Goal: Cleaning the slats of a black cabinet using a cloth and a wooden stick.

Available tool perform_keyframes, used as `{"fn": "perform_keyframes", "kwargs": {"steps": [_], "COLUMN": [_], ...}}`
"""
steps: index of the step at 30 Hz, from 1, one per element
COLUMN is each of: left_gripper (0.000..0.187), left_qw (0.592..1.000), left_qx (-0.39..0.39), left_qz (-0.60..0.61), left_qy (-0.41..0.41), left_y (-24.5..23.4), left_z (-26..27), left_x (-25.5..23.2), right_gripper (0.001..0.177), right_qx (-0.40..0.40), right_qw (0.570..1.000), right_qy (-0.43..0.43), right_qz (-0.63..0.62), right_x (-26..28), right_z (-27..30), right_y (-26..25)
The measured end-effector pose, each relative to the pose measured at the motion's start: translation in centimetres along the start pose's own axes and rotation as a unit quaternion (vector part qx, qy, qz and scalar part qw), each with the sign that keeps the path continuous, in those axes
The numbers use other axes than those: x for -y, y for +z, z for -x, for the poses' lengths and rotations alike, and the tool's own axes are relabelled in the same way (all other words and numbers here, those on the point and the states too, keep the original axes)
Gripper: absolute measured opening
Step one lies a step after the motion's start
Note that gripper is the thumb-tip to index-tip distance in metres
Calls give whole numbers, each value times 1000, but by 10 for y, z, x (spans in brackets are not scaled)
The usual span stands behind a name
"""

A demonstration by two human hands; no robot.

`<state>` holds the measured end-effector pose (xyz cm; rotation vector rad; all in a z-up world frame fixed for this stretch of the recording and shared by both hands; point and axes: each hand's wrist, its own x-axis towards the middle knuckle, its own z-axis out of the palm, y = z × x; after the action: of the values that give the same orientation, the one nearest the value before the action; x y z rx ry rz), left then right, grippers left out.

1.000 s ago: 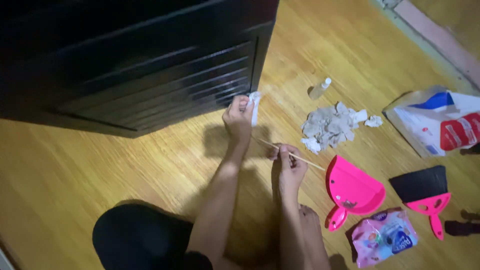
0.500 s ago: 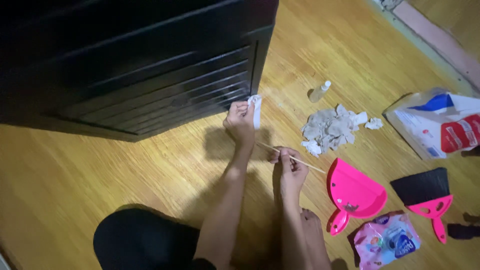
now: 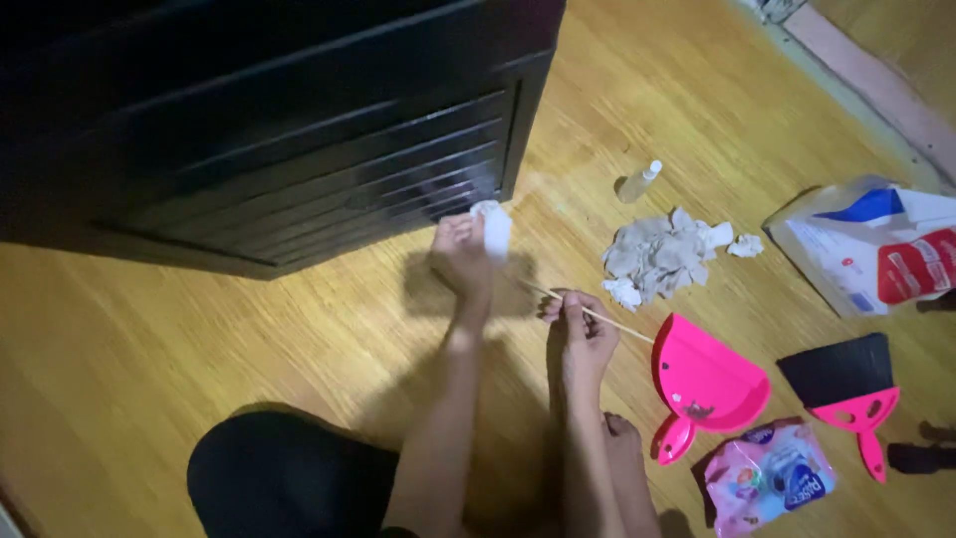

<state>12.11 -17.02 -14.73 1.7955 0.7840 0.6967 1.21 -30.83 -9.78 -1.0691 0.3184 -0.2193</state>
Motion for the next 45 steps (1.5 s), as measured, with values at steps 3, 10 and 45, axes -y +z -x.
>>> {"fn": "perform_keyframes", "kwargs": {"steps": [3, 10, 45], "left_gripper": [10, 16, 25], "left_qw": [997, 980, 997], "left_qx": [8, 80, 63], "left_qz": [62, -174, -22], "left_qy": [49, 59, -44], "left_y": [-23, -15, -46], "left_z": [-6, -9, -18], "left_x": [-21, -27, -76], "right_gripper": [13, 11, 16], "right_qx": [-7, 5, 102], "right_qw": [1000, 1000, 942], "right_qy": [-1, 6, -174], "right_qz": [19, 8, 267], "right_x": [-1, -6, 30], "right_z": [4, 10, -23], "right_y": [-1, 5, 74]}}
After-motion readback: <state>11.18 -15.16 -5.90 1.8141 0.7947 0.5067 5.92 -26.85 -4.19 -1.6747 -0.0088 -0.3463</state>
